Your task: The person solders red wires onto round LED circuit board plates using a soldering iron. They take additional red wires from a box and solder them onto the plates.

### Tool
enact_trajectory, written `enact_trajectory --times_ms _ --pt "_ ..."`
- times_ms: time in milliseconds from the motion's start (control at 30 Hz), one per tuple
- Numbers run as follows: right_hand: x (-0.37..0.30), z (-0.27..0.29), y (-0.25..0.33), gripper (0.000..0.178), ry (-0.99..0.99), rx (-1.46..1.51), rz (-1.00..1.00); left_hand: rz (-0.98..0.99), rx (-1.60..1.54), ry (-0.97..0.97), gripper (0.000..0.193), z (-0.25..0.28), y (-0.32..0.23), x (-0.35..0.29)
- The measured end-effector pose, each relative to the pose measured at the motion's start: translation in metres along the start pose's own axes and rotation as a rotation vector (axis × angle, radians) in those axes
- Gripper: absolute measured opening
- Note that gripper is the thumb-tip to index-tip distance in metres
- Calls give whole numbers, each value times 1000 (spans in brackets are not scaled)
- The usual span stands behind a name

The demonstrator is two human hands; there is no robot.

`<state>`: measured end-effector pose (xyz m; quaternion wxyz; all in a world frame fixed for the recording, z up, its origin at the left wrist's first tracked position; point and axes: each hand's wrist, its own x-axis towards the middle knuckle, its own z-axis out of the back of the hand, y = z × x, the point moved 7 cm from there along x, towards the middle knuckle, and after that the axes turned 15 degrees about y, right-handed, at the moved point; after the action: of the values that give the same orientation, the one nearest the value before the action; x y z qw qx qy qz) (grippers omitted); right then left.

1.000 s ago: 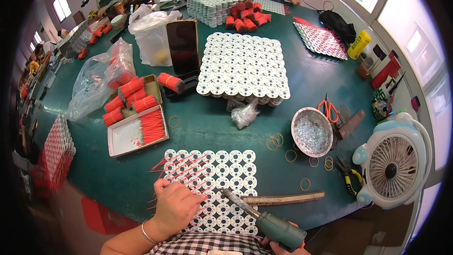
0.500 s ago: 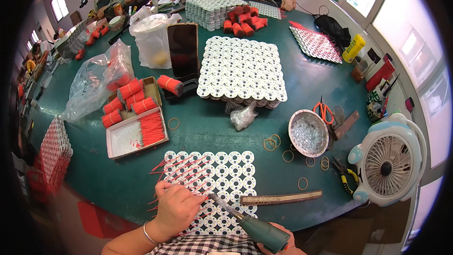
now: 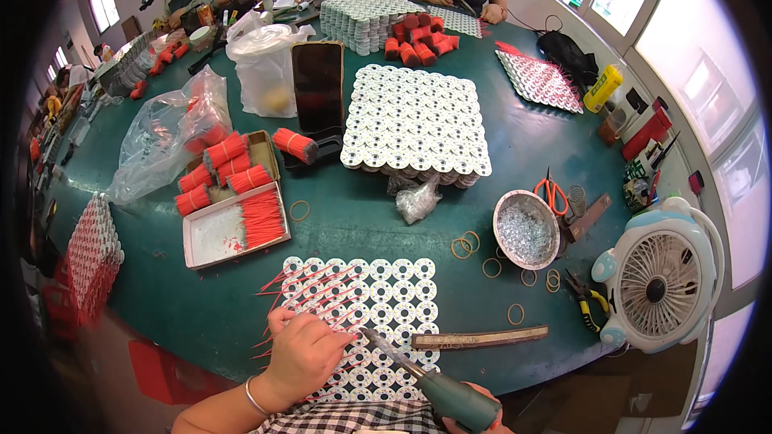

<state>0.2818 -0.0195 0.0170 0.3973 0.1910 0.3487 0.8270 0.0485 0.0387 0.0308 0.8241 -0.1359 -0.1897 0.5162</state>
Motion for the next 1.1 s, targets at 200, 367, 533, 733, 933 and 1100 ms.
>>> enact_trajectory --times_ms 200,367,533,733,933,1100 --pt "-32 -25 -39 42 -63 844 -59 12 18 7 17 3 -4 2" --pt "-53 -43 -49 35 -113 884 -277 11 74 16 17 8 -15 3" --pt "-27 -22 -26 36 41 518 -153 -6 80 28 11 0 -13 4" --pt "-25 -21 -21 37 53 387 -166 -8 68 54 8 1 -13 4" --pt "-24 -18 -18 38 47 273 -146 -24 53 46 10 -1 -10 1" --pt "-22 -13 -14 39 -60 303 -26 -32 37 37 15 1 -12 0"
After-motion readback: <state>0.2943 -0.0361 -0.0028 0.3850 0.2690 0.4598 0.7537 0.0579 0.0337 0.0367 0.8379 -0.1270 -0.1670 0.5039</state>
